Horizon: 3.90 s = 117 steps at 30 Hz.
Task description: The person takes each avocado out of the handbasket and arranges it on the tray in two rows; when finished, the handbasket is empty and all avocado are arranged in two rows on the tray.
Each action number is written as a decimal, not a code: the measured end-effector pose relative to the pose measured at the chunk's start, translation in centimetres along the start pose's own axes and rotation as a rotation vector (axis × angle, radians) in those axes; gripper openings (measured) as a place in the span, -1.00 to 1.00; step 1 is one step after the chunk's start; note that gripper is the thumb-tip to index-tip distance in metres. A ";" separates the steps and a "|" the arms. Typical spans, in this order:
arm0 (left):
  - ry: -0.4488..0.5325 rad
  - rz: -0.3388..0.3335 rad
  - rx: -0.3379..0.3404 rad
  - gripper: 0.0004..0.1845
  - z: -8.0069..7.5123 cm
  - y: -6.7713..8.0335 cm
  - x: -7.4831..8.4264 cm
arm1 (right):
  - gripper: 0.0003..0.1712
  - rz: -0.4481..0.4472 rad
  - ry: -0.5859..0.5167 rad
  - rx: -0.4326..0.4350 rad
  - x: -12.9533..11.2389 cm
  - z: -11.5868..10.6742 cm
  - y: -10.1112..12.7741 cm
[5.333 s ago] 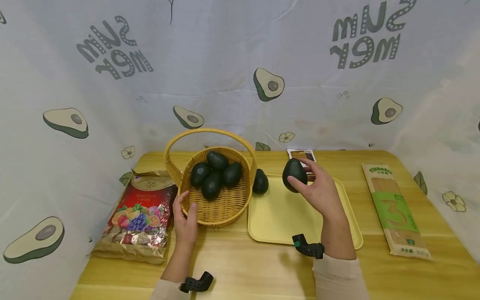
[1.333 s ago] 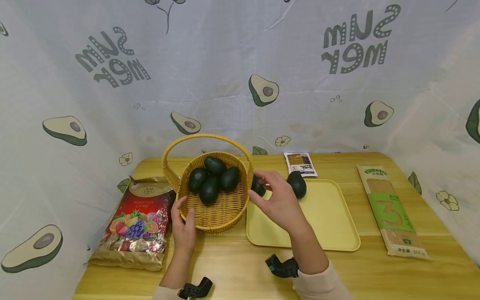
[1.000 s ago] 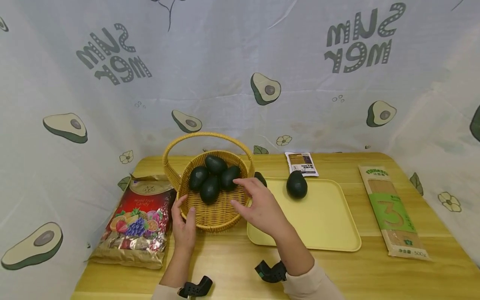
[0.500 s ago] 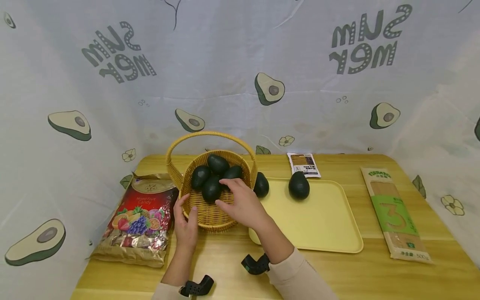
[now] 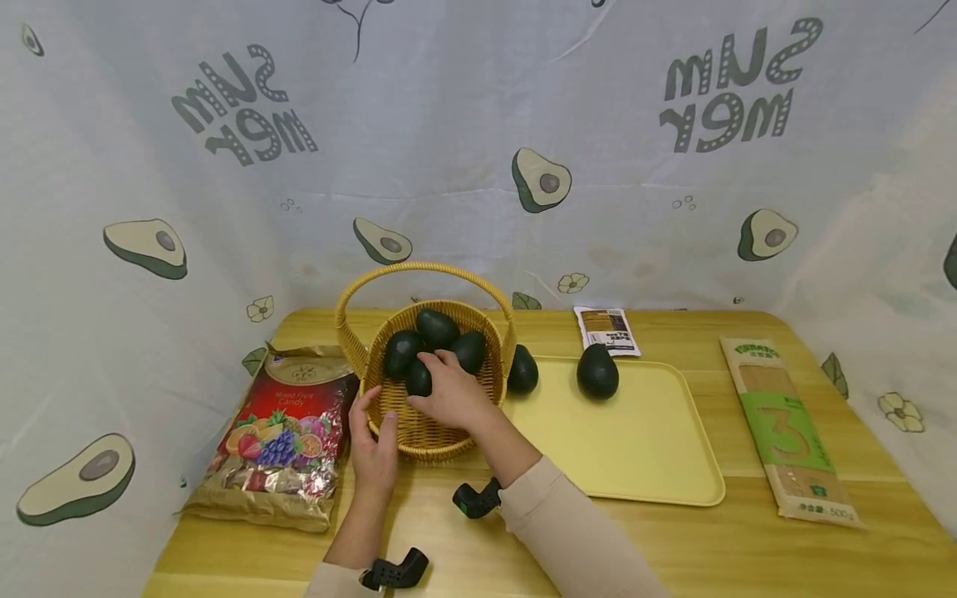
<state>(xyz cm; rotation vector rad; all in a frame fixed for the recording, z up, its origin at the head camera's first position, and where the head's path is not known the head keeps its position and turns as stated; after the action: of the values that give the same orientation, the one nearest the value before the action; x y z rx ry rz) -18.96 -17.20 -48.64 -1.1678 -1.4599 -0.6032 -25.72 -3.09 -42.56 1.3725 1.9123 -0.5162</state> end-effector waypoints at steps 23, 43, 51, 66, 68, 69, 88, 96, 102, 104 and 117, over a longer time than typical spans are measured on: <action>-0.001 0.008 0.001 -0.55 -0.1 0.0 0.1 | -0.37 -0.046 -0.125 0.095 0.0 -0.1 0.5; 0.018 0.003 -0.007 -0.55 0.0 0.0 0.2 | -0.23 -0.178 -0.387 0.215 -0.1 -3.7 5.6; 0.032 0.019 -0.002 -0.56 0.0 0.0 0.1 | -0.20 -0.223 -0.482 0.238 0.1 -5.5 7.0; 0.035 0.003 -0.002 -0.55 0.0 0.2 0.0 | -0.18 -0.239 -0.503 0.235 1.6 -8.9 9.3; 0.034 0.004 -0.004 -0.55 0.0 0.3 0.1 | -0.18 -0.237 -0.488 0.262 1.9 -9.7 9.8; 0.034 0.005 -0.005 -0.55 0.0 0.3 0.1 | -0.18 -0.236 -0.481 0.275 2.1 -10.1 10.1; 0.053 0.009 0.003 -0.56 -0.1 0.3 0.1 | -0.23 -0.083 -0.438 0.371 8.2 -16.2 12.6; 0.050 -0.005 0.001 -0.56 -0.1 0.3 0.1 | -0.30 -0.127 -0.786 0.387 11.9 -18.0 12.6; 0.051 0.004 0.005 -0.56 0.0 0.3 0.2 | -0.29 -0.079 -0.712 0.411 14.3 -19.0 13.1; 0.052 -0.001 0.005 -0.56 -0.1 0.3 0.2 | -0.27 -0.029 -0.658 0.426 15.2 -19.3 13.3; 0.053 -0.015 -0.007 -0.56 -0.1 0.4 0.2 | 0.04 0.347 -0.246 0.508 21.0 -21.1 15.2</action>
<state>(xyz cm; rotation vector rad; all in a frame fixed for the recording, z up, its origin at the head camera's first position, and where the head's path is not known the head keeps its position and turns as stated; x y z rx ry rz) -18.60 -17.07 -48.55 -1.1384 -1.4236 -0.6454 -22.04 30.07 -42.89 1.8158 1.3530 -0.9868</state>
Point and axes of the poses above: each hand's wrist, its own y-axis away from the middle knuckle, its own z-axis out of the palm, x = y × z, the point moved 7 cm from there along -y, towards the middle knuckle, and after that the axes turned 8 degrees about -y, right-handed, at the moved point
